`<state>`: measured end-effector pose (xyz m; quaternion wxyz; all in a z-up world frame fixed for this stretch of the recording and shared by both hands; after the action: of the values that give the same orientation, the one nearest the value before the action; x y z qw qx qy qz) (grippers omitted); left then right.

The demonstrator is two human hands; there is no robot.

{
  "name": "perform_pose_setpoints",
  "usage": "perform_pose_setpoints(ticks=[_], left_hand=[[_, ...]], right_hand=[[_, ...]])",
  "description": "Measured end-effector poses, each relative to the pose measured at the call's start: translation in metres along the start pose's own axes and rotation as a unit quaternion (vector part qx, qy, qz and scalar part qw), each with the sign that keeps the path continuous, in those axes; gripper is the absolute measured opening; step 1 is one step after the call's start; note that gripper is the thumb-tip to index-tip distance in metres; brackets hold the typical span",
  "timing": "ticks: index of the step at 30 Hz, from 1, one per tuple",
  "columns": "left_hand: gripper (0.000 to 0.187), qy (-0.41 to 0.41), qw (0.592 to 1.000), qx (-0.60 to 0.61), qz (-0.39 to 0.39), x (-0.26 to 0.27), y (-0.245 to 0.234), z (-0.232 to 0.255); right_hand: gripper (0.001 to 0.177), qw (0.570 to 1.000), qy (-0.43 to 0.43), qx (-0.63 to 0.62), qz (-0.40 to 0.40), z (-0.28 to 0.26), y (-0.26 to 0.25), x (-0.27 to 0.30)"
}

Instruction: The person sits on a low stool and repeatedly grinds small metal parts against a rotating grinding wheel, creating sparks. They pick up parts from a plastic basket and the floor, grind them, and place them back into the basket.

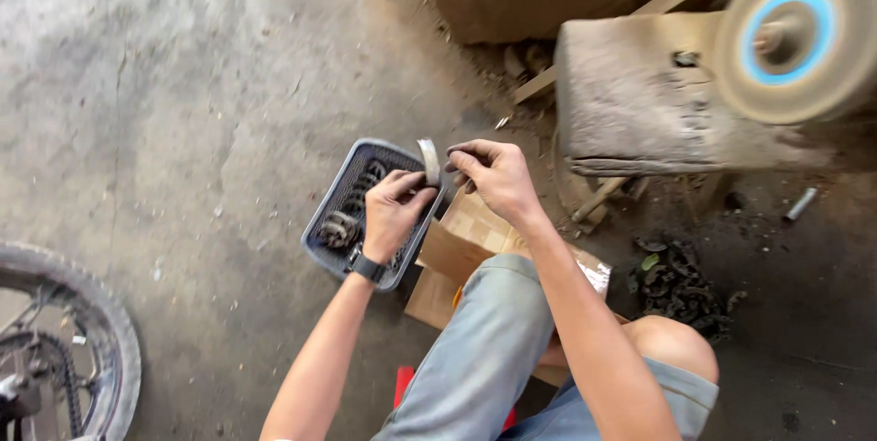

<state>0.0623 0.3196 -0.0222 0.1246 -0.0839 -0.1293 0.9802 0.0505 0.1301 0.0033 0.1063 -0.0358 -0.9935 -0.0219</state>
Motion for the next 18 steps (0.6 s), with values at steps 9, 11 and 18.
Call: perform_pose_setpoints(ticks=[9, 11, 18], left_hand=[[0.024, -0.124, 0.972, -0.181, 0.086, 0.023, -0.012, -0.255], [0.021, -0.141, 0.965, -0.198, 0.097, 0.023, 0.005, -0.308], [0.016, -0.154, 0.959, -0.181, 0.157, 0.028, 0.024, -0.325]], right_hand=[[0.024, 0.982, 0.065, 0.175, -0.035, -0.026, 0.004, -0.004], [0.023, 0.98, 0.08, 0.18, -0.035, -0.018, -0.006, -0.01], [0.023, 0.959, 0.114, 0.255, -0.057, 0.0, -0.022, -0.022]])
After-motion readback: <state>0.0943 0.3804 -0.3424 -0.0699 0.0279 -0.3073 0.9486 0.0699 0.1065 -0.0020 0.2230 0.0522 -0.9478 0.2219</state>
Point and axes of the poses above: each hand's wrist, its own x-axis away from the middle knuckle, its own y-axis out of the palm, z = x × y, the point moved 8 cm from there along -x, towards the middle knuckle, and after that the axes turned 2 degrees about -z, right-handed, at the moved point
